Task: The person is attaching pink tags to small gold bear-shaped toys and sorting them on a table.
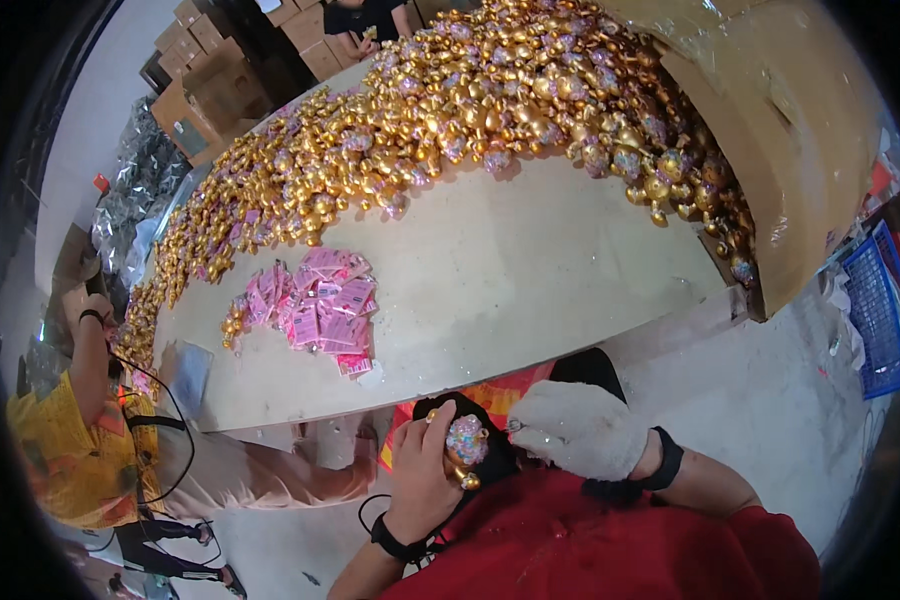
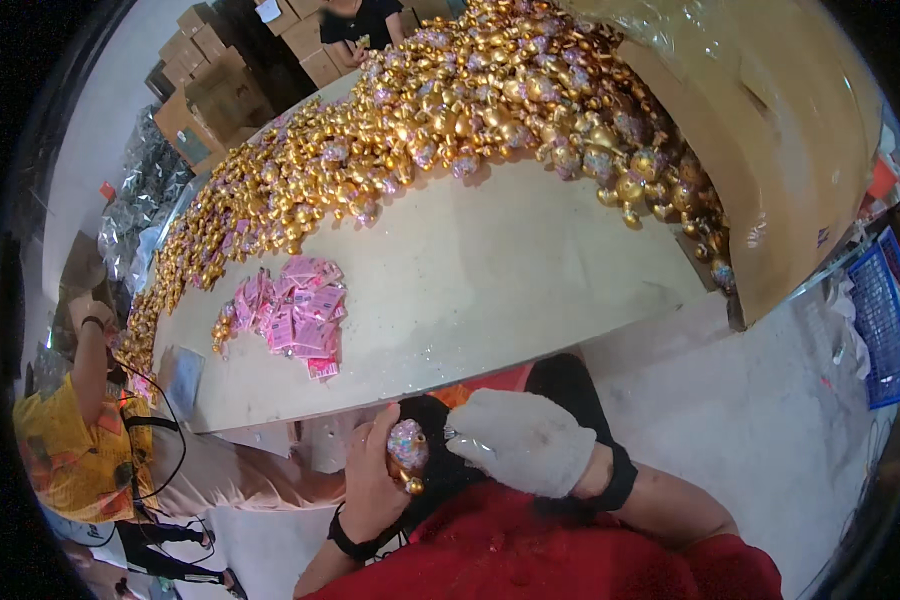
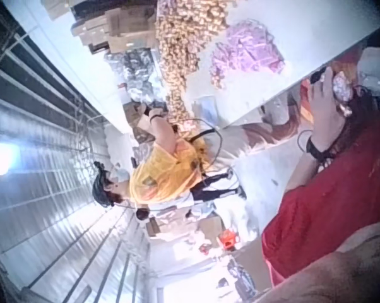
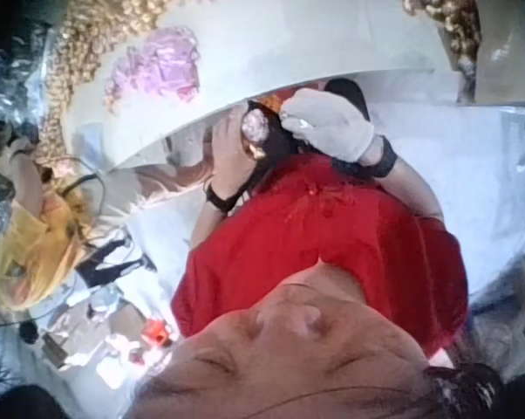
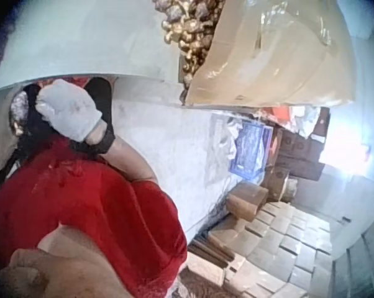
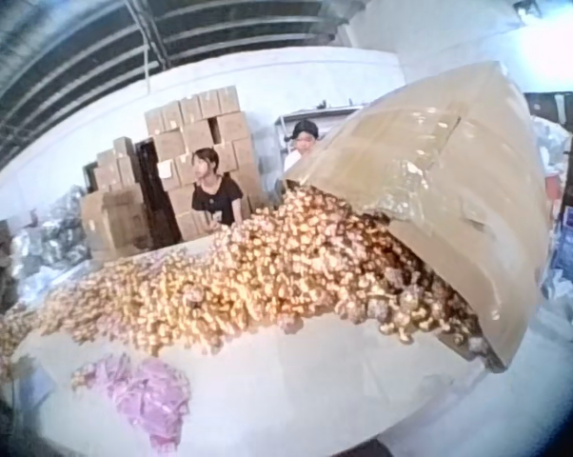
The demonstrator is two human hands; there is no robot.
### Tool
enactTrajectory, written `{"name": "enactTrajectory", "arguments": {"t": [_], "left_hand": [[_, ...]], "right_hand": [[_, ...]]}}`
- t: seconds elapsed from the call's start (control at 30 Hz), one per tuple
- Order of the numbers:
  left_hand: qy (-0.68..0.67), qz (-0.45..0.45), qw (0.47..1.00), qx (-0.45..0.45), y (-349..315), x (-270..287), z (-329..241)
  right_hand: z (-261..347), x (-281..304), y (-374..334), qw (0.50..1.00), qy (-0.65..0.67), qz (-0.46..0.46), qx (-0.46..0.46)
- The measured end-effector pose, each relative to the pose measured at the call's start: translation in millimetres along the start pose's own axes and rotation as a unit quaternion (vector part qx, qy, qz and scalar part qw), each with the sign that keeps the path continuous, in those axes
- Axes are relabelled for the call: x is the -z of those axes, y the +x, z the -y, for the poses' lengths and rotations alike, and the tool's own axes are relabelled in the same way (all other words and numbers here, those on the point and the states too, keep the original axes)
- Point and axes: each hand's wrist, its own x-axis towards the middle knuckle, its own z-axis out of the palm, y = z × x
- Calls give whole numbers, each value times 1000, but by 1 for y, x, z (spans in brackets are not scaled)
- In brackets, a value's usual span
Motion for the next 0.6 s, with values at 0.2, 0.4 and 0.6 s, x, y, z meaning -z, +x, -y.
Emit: {"name": "enactTrajectory", "arguments": {"t": [0.2,0.4,0.6], "left_hand": [[6,25,998,-50,-12,5,2],[23,73,995,-58,-19,1,-2],[28,93,993,-67,-21,-2,-1]], "right_hand": [[-1,-14,-11,998,-65,10,5],[-4,-22,-16,997,-60,39,32],[-8,-24,-20,992,-76,89,43]]}}
